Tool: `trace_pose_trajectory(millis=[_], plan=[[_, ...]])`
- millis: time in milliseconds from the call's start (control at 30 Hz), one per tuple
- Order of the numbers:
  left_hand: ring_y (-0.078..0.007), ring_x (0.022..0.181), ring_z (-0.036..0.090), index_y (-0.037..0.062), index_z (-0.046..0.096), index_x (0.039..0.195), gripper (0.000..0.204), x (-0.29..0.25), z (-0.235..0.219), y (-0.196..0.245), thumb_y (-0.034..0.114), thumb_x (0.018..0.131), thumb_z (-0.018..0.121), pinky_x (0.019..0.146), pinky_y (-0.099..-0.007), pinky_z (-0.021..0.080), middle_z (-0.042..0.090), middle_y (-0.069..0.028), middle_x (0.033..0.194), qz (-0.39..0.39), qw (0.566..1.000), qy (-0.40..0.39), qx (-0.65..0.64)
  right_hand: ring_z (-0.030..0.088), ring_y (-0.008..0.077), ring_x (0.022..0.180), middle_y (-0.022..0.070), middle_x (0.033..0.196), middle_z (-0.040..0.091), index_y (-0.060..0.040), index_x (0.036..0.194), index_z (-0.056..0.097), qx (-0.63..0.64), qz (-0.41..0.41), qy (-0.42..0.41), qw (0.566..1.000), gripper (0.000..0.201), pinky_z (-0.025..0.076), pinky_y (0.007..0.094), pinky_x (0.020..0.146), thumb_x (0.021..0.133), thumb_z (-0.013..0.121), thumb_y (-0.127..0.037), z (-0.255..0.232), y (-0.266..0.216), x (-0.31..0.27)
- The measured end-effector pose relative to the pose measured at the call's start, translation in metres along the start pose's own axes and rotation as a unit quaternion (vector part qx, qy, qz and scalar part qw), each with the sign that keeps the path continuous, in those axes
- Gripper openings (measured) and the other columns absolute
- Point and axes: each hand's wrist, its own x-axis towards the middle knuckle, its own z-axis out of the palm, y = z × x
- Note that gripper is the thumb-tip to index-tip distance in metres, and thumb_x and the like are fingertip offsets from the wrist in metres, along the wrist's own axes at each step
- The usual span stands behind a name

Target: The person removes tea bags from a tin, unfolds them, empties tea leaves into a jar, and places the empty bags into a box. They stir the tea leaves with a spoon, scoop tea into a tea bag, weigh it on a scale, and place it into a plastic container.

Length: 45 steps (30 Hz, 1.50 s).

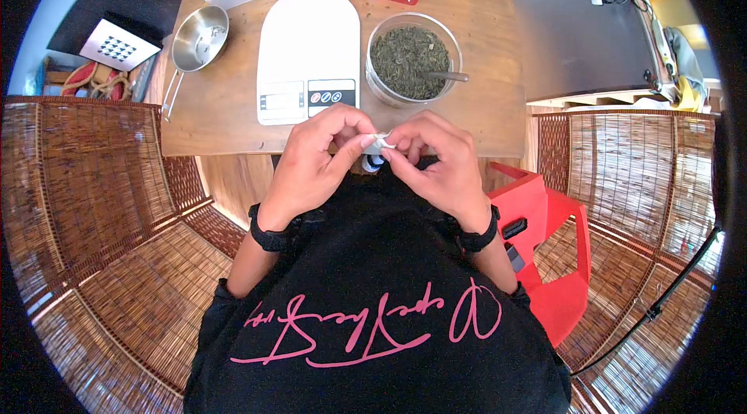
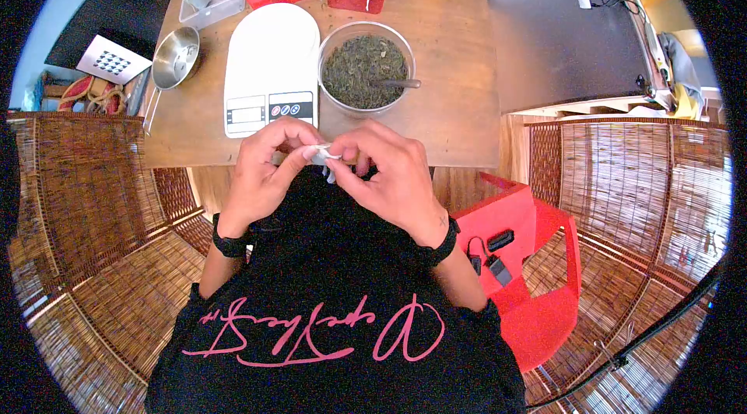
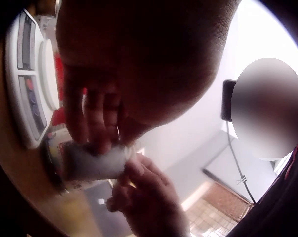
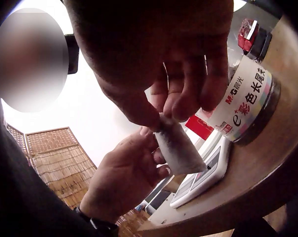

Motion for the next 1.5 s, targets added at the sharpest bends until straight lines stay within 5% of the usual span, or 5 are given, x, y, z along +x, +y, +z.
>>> trace_pose_trajectory(millis=[367,467,633,933,1500], plan=[[-0.0076,0.066,0.055,-0.0005,0.064,0.1,0.008,-0.001,-0.0035,0.0023,0.007,0.098,0.066,0.061,-0.0239,0.045,0.063,-0.0029,0.081,-0.027,1.0,-0.016,-0.006,0.059,0.0139,0.056,0.0037,0.076,0.062,-0.0073,0.095,0.071,0.003,-0.029,-0.037,0.999,0.016,0.047,0.0298,0.051,0.081,0.077,-0.005,0.0005,-0.0039,0.002],[-0.0083,0.08,0.061,0.0021,0.065,0.102,0.008,-0.0016,-0.0052,0.0058,0.01,0.099,0.066,0.072,-0.0253,0.05,0.067,-0.001,0.091,-0.067,0.997,-0.036,-0.011,0.059,0.014,0.055,0.0038,0.076,0.062,-0.0081,0.097,0.071,0.005,-0.026,-0.04,0.999,0.017,0.047,0.0298,0.051,0.081,0.076,-0.004,0.0004,-0.0036,0.0006],[-0.0086,0.064,0.053,0.0002,0.064,0.099,0.009,-0.0022,0.0,0.0007,0.008,0.097,0.067,0.059,-0.0249,0.044,0.062,-0.0032,0.08,-0.022,1.0,-0.006,-0.008,0.058,0.0147,0.054,0.0026,0.072,0.06,-0.0084,0.091,0.068,-0.01,-0.01,-0.064,0.998,0.014,0.047,0.0301,0.05,0.08,0.077,-0.006,-0.0026,-0.0012,0.0006],[-0.0105,0.062,0.051,0.001,0.063,0.1,0.009,-0.0047,-0.002,-0.0023,0.008,0.097,0.067,0.058,-0.0268,0.043,0.062,-0.0038,0.079,-0.071,0.997,-0.034,-0.006,0.055,0.0111,0.053,0.0011,0.063,0.057,-0.0054,0.088,0.068,-0.036,0.009,-0.135,0.99,0.014,0.044,0.0266,0.052,0.08,0.079,-0.005,-0.0069,-0.0033,0.0007],[-0.0093,0.06,0.049,0.001,0.064,0.096,0.009,-0.0039,-0.0033,0.0015,0.009,0.096,0.068,0.056,-0.0263,0.041,0.06,-0.0029,0.076,-0.048,0.998,-0.033,-0.003,0.058,0.019,0.051,0.0041,0.061,0.056,-0.0081,0.086,0.065,-0.006,0.024,-0.111,0.993,0.015,0.046,0.0332,0.051,0.081,0.078,-0.013,-0.0053,-0.0026,-0.003]])
